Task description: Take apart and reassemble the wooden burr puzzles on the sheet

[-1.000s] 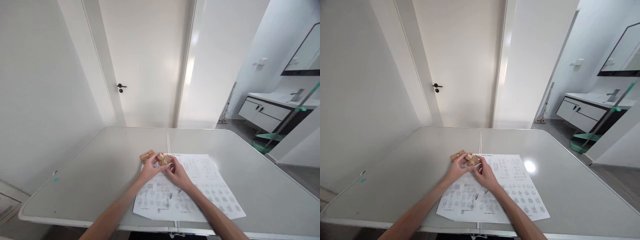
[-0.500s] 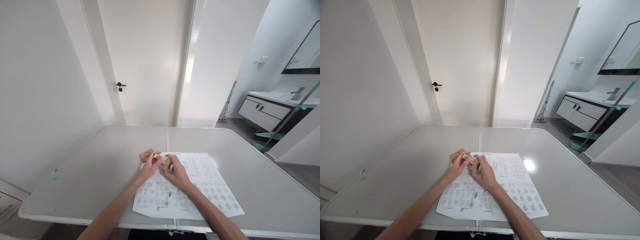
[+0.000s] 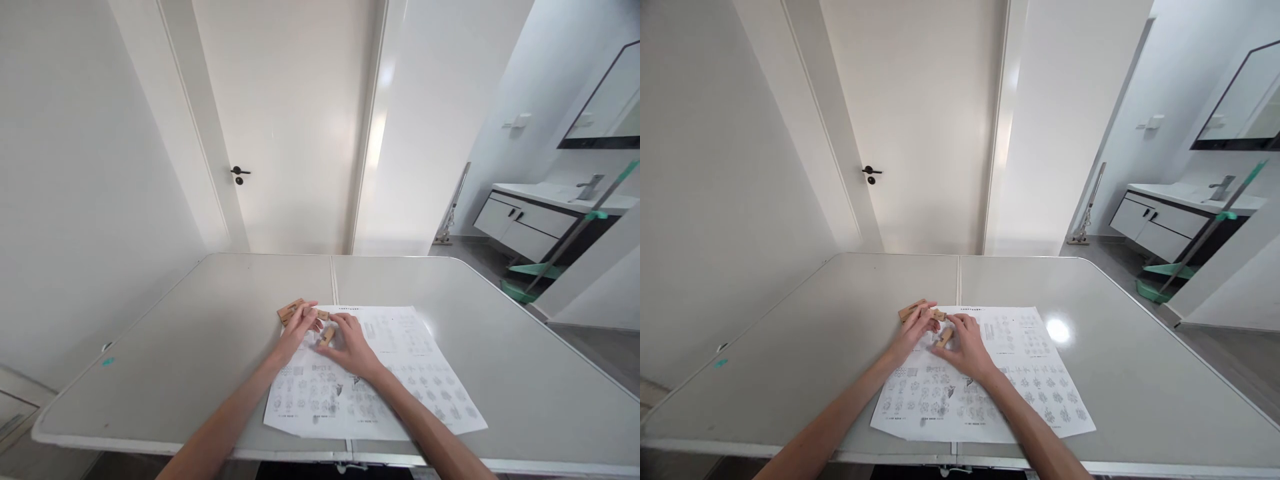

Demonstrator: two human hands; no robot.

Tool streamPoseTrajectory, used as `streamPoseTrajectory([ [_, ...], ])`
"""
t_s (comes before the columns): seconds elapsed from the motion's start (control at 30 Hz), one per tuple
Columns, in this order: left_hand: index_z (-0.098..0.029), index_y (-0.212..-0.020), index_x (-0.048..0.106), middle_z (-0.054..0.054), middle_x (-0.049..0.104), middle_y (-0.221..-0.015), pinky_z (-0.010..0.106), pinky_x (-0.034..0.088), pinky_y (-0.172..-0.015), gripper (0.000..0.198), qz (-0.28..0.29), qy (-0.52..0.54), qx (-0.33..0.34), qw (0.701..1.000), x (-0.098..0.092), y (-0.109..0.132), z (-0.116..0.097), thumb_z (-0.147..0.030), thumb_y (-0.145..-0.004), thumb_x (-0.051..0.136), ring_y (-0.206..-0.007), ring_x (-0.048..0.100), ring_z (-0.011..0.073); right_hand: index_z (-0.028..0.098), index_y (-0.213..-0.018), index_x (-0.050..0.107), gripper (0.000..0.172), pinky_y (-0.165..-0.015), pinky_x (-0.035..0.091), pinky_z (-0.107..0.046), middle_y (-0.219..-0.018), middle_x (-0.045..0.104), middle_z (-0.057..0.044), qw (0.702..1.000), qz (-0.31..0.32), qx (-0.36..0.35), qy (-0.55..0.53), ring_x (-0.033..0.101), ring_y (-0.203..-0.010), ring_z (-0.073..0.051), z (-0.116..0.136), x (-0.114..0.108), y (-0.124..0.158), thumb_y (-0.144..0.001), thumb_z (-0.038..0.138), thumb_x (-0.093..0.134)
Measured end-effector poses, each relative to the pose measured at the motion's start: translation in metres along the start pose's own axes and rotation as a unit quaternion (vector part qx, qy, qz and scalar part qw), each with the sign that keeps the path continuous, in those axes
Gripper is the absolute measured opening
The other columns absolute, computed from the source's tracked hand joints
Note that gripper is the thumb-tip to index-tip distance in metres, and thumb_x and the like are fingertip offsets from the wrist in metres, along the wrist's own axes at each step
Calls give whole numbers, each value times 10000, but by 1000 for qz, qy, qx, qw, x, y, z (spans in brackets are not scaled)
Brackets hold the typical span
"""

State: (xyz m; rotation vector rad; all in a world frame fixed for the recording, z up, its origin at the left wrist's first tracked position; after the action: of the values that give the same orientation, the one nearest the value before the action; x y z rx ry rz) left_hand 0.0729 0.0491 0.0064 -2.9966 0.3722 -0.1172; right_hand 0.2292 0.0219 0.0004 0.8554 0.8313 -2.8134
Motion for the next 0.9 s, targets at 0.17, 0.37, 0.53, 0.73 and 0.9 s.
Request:
streamPoseTrajectory([
  [0.17, -249, -1363, 570, 56, 690, -1069, 373, 533, -921, 564, 36, -63, 13, 997, 6, 3, -3, -535, -903, 727, -1014, 675, 237, 269, -1296, 636, 308, -948, 520, -420, -1143, 664, -95, 996, -29, 3, -89, 637, -1015, -259, 3, -13, -5, -1010, 368, 577],
  [0.37, -246, -1369, 568, 90, 676, -1187, 394, 511, -973, 564, 54, -157, 51, 985, 10, 4, -6, -459, -884, 759, -1071, 643, 251, 228, -1078, 720, 297, -861, 501, -369, -949, 708, -71, 987, -40, 53, -144, 630, -876, -244, -1, -18, -9, -999, 473, 573],
  [0.53, -258, -1418, 529, 104, 685, -1243, 437, 500, -1002, 649, 39, -309, 104, 945, 11, 5, -11, -365, -832, 787, -1114, 638, 282, 208, -991, 646, 411, -759, 523, -317, -806, 680, -44, 976, -57, 105, -181, 633, -760, -213, -14, -22, -12, -1036, 546, 416],
  [0.73, -252, -1347, 590, 114, 653, -1259, 421, 503, -957, 552, 21, -329, 112, 937, 5, 2, -16, -379, -842, 771, -1101, 624, 283, 235, -756, 539, 338, -607, 459, -275, -634, 542, 10, 972, -61, 158, -166, 531, -617, -186, -28, -29, -11, -966, 487, 458],
  [0.9, -243, -1359, 610, 107, 670, -1198, 378, 512, -907, 572, 42, -347, 116, 930, -2, -2, -18, -397, -836, 784, -1017, 637, 254, 232, -720, 523, 251, -589, 418, -265, -643, 538, 15, 976, -55, 172, -119, 497, -633, -183, -28, -25, -7, -904, 389, 456],
])
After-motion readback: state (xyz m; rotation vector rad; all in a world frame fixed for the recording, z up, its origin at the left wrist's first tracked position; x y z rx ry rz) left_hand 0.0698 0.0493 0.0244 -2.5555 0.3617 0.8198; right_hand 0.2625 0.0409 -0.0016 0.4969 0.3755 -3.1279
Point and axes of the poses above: each hand's wrist, its own y-axis away from the middle knuckle, its own x-axis out of the palm, z = x × y, the point moved 8 cm from there along -y, towards the middle knuckle
